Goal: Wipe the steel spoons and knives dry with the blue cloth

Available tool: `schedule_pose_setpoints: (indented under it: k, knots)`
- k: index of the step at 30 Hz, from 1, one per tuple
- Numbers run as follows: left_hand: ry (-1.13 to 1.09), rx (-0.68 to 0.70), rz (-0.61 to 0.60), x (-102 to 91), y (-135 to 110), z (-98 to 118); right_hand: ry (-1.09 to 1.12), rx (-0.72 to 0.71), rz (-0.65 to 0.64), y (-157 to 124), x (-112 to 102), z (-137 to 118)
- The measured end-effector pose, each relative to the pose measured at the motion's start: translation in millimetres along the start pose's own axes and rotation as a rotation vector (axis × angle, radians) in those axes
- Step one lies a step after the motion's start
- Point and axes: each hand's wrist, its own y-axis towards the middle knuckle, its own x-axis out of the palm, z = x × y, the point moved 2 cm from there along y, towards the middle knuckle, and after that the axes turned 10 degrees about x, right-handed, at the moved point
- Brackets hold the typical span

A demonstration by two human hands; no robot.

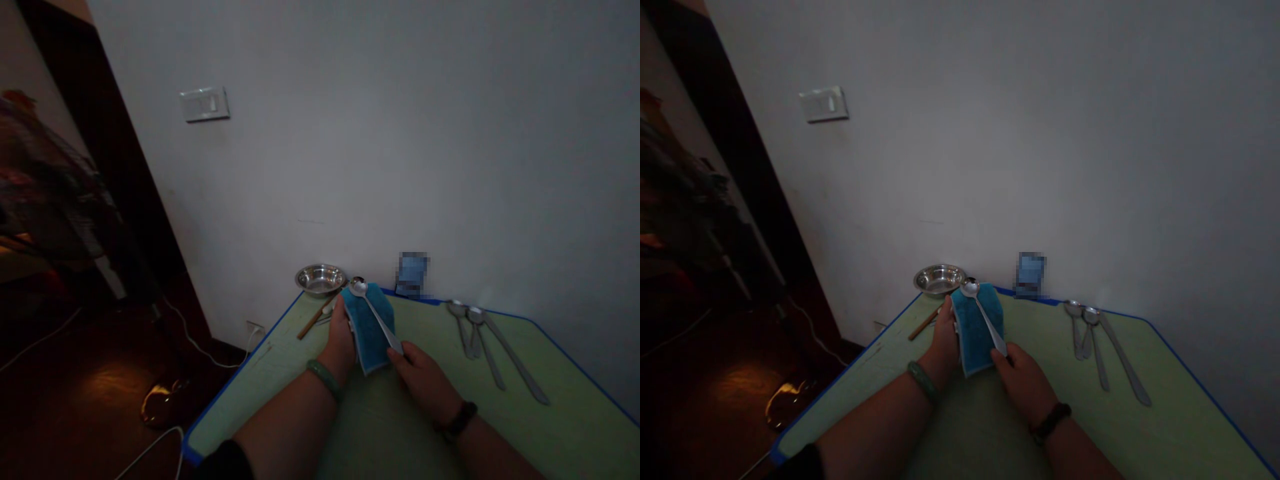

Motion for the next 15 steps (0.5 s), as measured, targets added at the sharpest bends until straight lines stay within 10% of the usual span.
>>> schedule_pose_setpoints:
  k: [15]
  knots:
    - [-0.065, 0.019, -0.021, -1.5, 2.9, -1.2, 0.103, 0.024, 0.062, 0.8, -2.1, 1.5]
